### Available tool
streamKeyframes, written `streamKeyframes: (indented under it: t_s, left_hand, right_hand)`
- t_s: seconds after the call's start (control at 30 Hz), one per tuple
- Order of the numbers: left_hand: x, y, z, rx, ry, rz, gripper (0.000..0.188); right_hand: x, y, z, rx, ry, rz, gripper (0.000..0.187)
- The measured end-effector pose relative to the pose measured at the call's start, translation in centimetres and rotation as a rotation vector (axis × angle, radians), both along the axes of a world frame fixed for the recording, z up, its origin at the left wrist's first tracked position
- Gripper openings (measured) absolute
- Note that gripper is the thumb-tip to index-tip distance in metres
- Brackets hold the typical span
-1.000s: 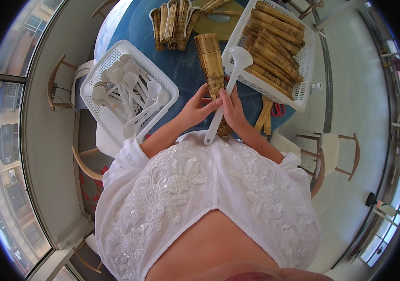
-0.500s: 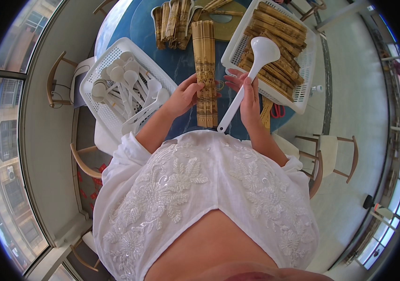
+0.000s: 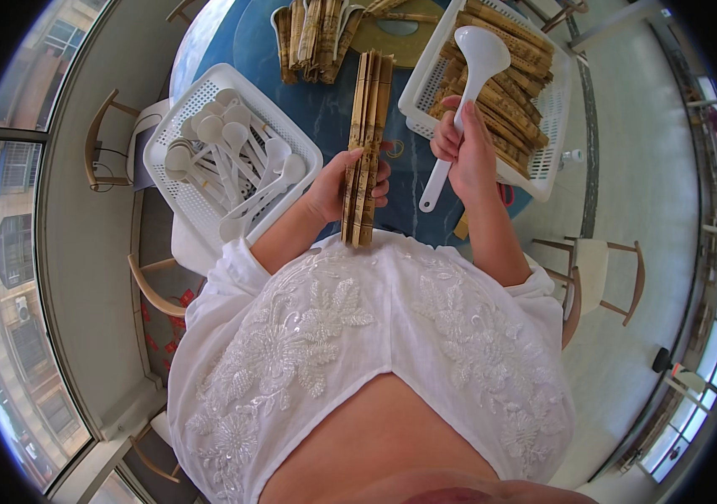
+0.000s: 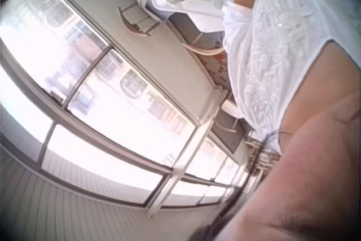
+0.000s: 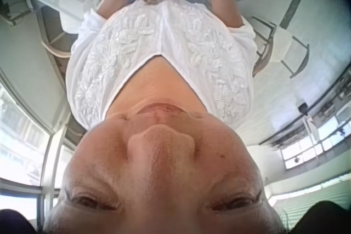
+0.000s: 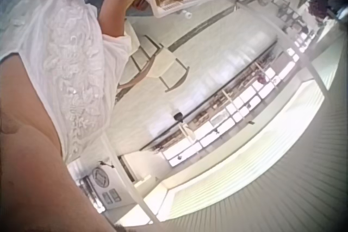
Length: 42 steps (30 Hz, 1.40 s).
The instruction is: The person repeatedly picks a white plastic spoon from a basket, places it into a hollow bamboo tube, and sets the assembled unit on the table. This is done one at a time for multiple bamboo tubes.
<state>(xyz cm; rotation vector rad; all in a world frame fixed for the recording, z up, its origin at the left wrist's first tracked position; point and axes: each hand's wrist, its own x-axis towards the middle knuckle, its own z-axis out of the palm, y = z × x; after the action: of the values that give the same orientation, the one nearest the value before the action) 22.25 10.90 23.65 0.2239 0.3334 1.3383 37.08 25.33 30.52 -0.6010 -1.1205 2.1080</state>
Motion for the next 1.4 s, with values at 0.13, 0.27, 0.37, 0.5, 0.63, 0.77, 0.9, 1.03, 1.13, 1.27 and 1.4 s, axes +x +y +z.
streamKeyframes:
  t_s: [0.13,0.27,0.37,0.5,0.63,0.77,0.9,1.03,1.13,1.27,1.4]
  left_hand:
    - [0.8,-0.3,-0.2,-0.021,0.155,0.012,0.050]
    - [1.1,-0.5,-0.4,0.055,0.066,-0.020,0.045]
    - [1.0,-0.3,-0.9,0.145,-0.014,-0.066,0.043]
    - [1.2,0.1,-1.5,0.201,-0.088,-0.167,0.046]
    - [1.9,0.3,-0.2,0.071,0.023,-0.128,0.050]
    - [1.3,-0.1,0.5,-0.082,0.412,-0.001,0.057]
    - [1.7,-0.5,1.9,-0.023,0.892,0.239,0.058]
    - [3.4,-0.8,0.7,0.029,1.016,0.427,0.051]
    - [3.7,-1.3,1.6,-0.099,1.310,0.428,0.040]
    - [3.2,-1.2,3.2,-0.073,1.586,0.394,0.026]
    - [2.8,-0.9,2.8,0.013,1.654,0.418,0.020]
  right_hand:
    - [-0.5,0.3,-0.2,-0.018,0.055,0.043,0.030]
    - [-1.5,0.7,-0.7,-0.018,-0.055,0.041,0.027]
    - [-2.1,0.6,-1.5,-0.030,-0.127,0.100,0.039]
    - [-3.2,0.3,-1.7,-0.155,-0.095,0.203,0.048]
    - [-3.7,0.3,-2.1,-0.085,-0.148,0.235,0.059]
    - [-3.7,0.4,-2.0,0.062,-0.275,0.109,0.073]
    - [-3.5,0.7,-2.2,0.147,-0.362,0.039,0.076]
    - [-3.7,0.5,-1.9,0.169,-0.369,0.022,0.075]
    - [-3.7,0.9,-2.1,0.246,-0.411,-0.007,0.074]
    - [-3.8,1.2,-2.6,0.345,-0.447,-0.047,0.072]
    - [-4.3,1.6,-3.6,0.449,-0.484,-0.055,0.073]
